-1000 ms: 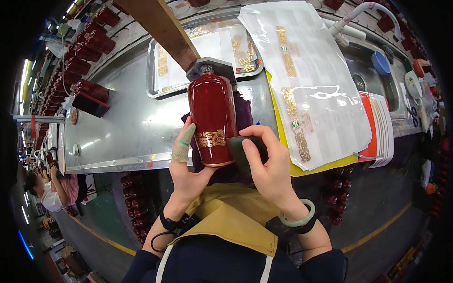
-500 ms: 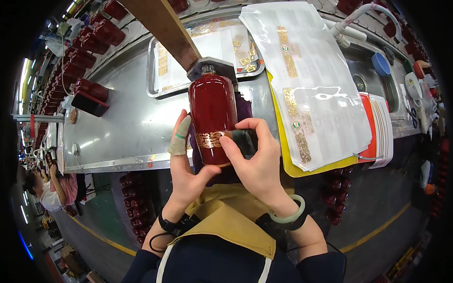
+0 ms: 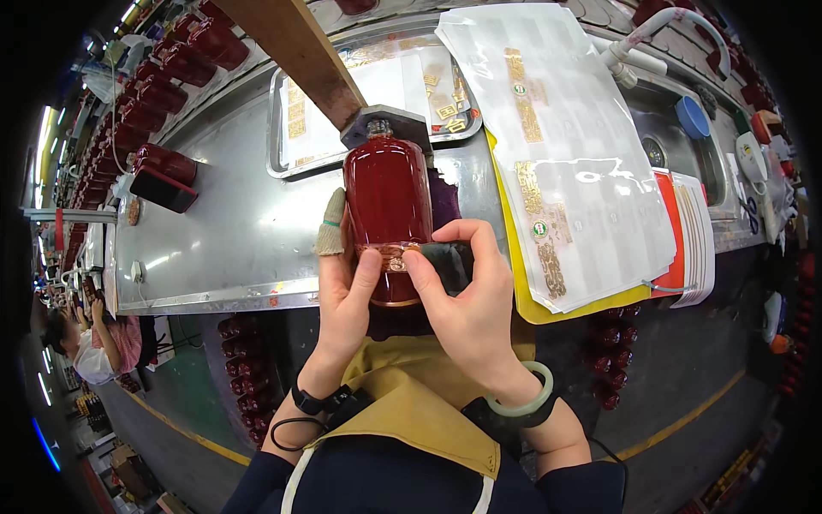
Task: Applying decorative labels and seals to red ceramic liquor bottles at a factory workstation.
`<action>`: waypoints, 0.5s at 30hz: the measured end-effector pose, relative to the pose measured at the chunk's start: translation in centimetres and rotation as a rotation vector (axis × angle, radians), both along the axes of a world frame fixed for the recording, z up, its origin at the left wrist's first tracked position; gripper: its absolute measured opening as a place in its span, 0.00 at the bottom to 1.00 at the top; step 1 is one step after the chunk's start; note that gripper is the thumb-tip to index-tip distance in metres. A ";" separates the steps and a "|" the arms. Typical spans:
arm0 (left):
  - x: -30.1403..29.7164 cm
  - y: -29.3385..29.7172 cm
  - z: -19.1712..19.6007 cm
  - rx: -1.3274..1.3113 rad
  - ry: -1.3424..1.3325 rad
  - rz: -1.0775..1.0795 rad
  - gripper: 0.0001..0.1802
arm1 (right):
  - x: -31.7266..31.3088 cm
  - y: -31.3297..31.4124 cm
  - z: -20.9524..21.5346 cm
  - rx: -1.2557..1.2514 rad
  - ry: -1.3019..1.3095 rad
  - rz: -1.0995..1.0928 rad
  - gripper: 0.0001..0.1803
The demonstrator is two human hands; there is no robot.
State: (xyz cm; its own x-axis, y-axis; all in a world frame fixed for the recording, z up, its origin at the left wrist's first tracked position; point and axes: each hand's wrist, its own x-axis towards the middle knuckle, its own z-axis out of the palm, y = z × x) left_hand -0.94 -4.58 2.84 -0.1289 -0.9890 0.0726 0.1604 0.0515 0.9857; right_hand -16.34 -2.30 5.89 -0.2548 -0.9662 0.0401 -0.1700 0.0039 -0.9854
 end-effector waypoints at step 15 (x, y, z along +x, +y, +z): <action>-0.6 0.1 0.8 0.040 -0.003 0.007 0.42 | -0.2 -0.2 -1.1 0.018 0.011 -0.023 0.17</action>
